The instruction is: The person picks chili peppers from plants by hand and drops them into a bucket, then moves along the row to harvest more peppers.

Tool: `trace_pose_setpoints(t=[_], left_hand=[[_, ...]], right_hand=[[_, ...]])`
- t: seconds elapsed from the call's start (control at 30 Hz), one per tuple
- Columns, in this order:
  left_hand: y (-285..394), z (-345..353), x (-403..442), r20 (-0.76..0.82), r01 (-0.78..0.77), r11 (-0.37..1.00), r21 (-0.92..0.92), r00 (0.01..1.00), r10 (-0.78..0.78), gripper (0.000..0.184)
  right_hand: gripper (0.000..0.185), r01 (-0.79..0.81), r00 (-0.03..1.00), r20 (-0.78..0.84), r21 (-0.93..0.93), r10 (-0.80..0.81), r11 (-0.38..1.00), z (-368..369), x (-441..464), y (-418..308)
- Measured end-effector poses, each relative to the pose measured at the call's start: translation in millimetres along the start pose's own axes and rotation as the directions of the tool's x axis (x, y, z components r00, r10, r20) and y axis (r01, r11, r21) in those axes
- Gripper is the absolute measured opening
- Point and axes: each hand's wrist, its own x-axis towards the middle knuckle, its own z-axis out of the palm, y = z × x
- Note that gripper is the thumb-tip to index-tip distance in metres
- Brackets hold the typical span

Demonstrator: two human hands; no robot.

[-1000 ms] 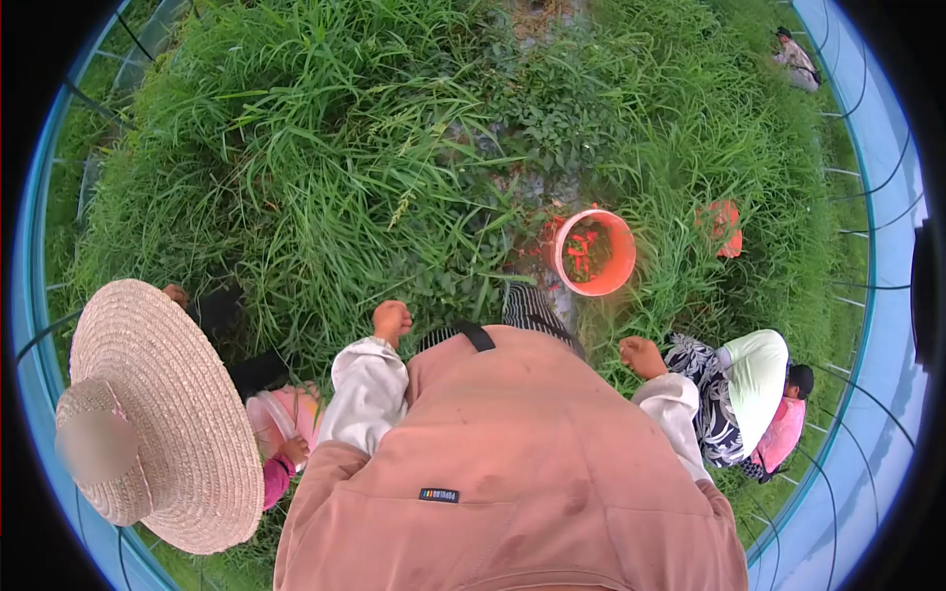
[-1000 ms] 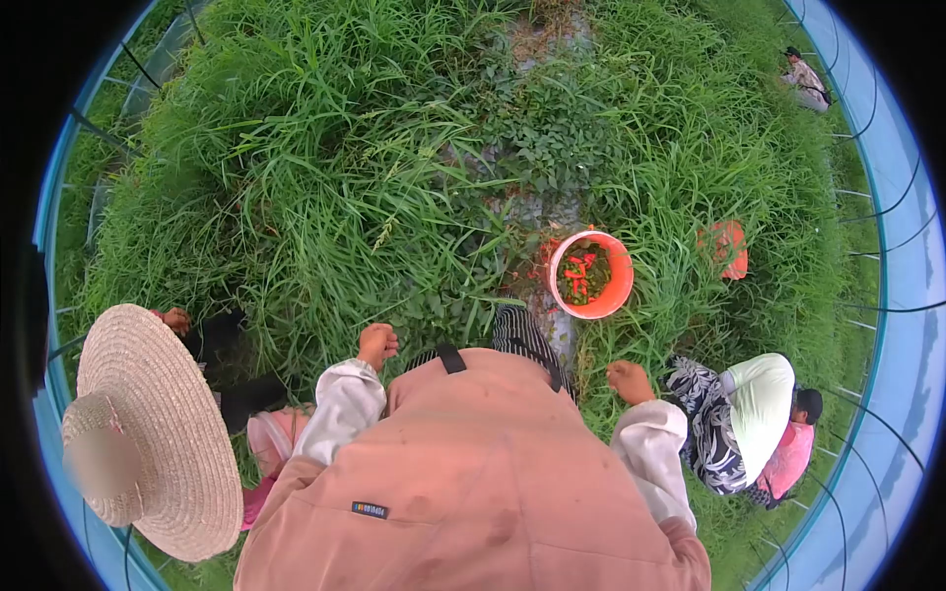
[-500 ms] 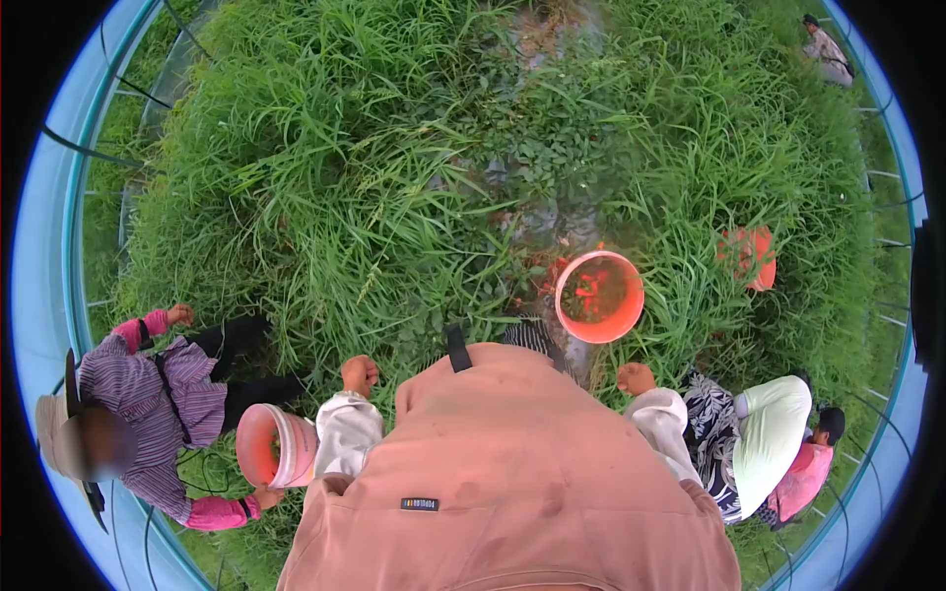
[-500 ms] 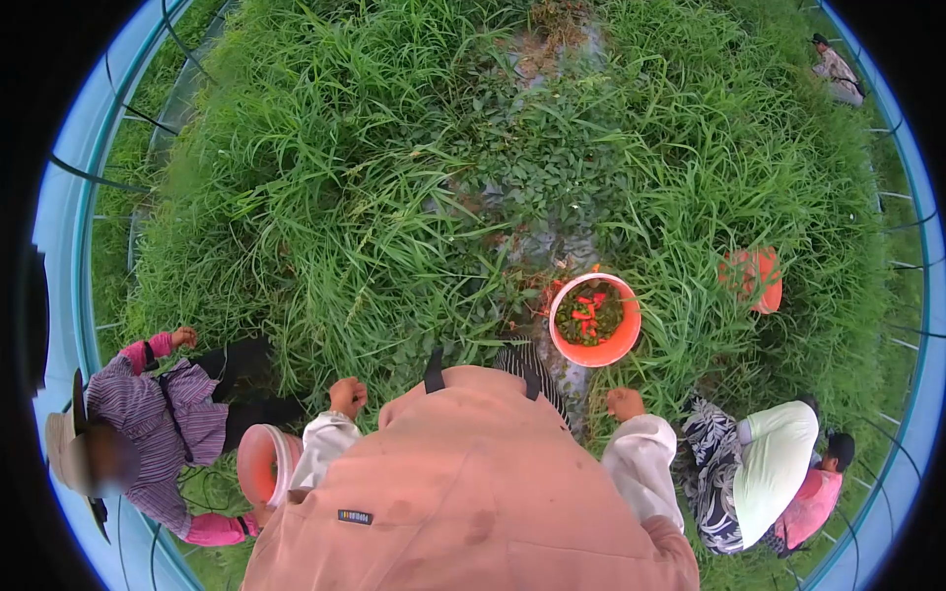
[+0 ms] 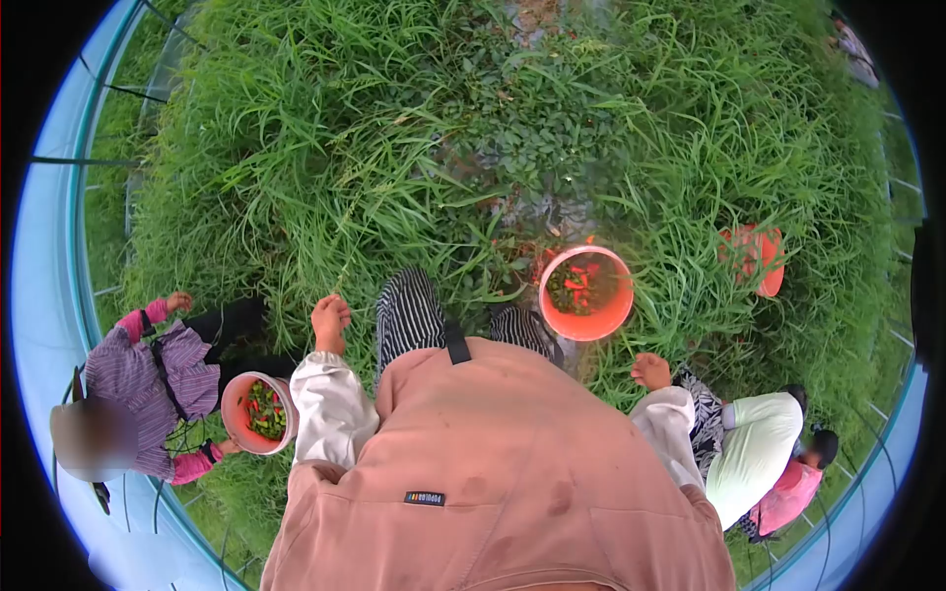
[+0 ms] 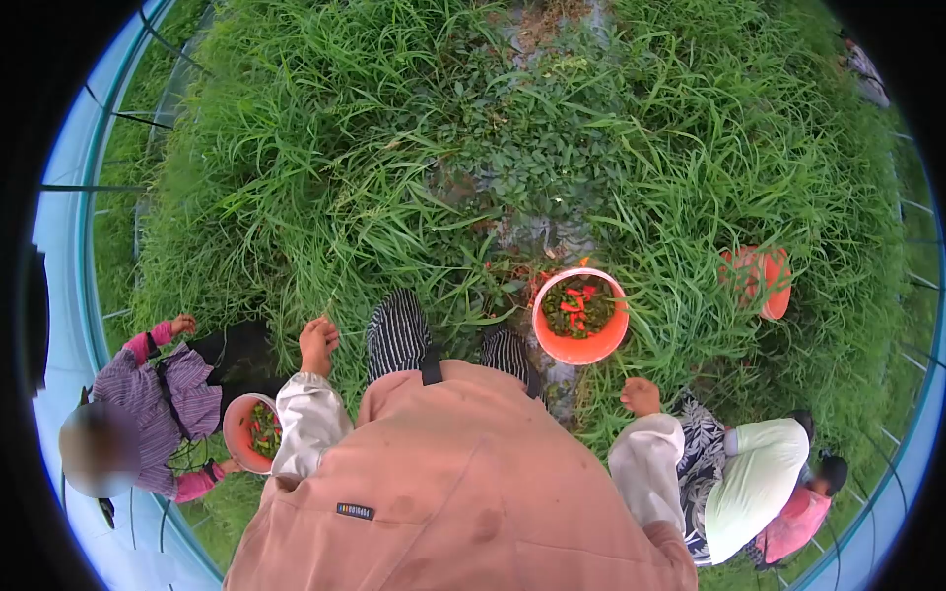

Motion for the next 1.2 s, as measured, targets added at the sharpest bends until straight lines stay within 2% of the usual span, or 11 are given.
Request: trace_pose_setpoints(t=[0.17, 0.23, 0.3, 0.5, 0.57, 0.63, 0.7, 0.83, 0.97, 1.1, 1.2], left_hand=[[-40.6, -36.7, 21.1, -0.058, 0.115, 0.985, 0.132, 0.992, -0.108, 0.034], [-39.1, -31.7, 9.3, -0.265, 0.028, 0.872, 0.489, 0.957, 0.118, 0.052], [-3.4, -16.0, -14.4, -0.320, 0.143, 0.771, 0.621, 0.944, 0.082, 0.067], [63.2, 49.6, 26.5, 0.019, -0.354, 0.614, 0.706, 0.876, 0.483, 0.055], [93.9, 110.7, 32.1, 0.159, -0.401, 0.769, 0.498, 0.914, 0.373, 0.054], [119.1, 179.8, 18.1, 0.294, -0.452, 0.774, 0.444, 0.889, 0.350, 0.058], [94.0, 235.5, 64.7, 0.447, -0.667, 0.592, 0.452, 0.744, 0.497, 0.065], [83.3, 337.3, 53.8, 0.636, -0.844, 0.335, 0.418, 0.535, 0.555, 0.073], [52.0, 398.0, 113.9, 0.692, -0.911, 0.171, 0.375, 0.398, 0.602, 0.078], [46.5, 420.3, 222.1, 0.723, -0.853, -0.027, 0.522, 0.425, 0.544, 0.089], [66.0, 418.7, 326.1, 0.617, -0.764, -0.101, 0.638, 0.428, 0.660, 0.095]], right_hand=[[0.024, -0.040, 0.994, 0.101, -0.034, 0.043, 0.999, 25.3, 13.7, -3.4], [0.023, -0.046, 0.987, 0.150, -0.065, 0.056, 0.997, 34.0, 19.5, -3.4], [0.026, -0.016, 0.985, 0.172, -0.021, 0.020, 1.000, 42.2, 23.7, -8.0], [0.028, 0.005, 0.996, 0.085, 0.169, -0.020, 0.986, 57.9, 12.1, -10.4], [0.027, 0.012, 0.999, 0.043, 0.276, -0.025, 0.961, 63.9, 6.4, 8.3], [0.026, -0.097, 0.992, -0.056, 0.235, 0.114, 0.967, 74.1, 2.2, 36.2], [0.023, -0.169, 0.980, -0.068, 0.190, 0.185, 0.967, 92.7, -5.7, 55.2], [0.018, -0.257, 0.965, 0.001, 0.232, 0.264, 0.938, 145.6, -9.2, 74.8], [0.020, -0.254, 0.967, 0.029, 0.227, 0.254, 0.940, 212.4, 0.3, 56.1], [0.018, -0.253, 0.967, 0.077, 0.263, 0.241, 0.931, 287.1, 18.0, 8.7], [0.019, -0.344, 0.938, 0.145, 0.291, 0.315, 0.893, 332.2, 45.9, -0.3]])
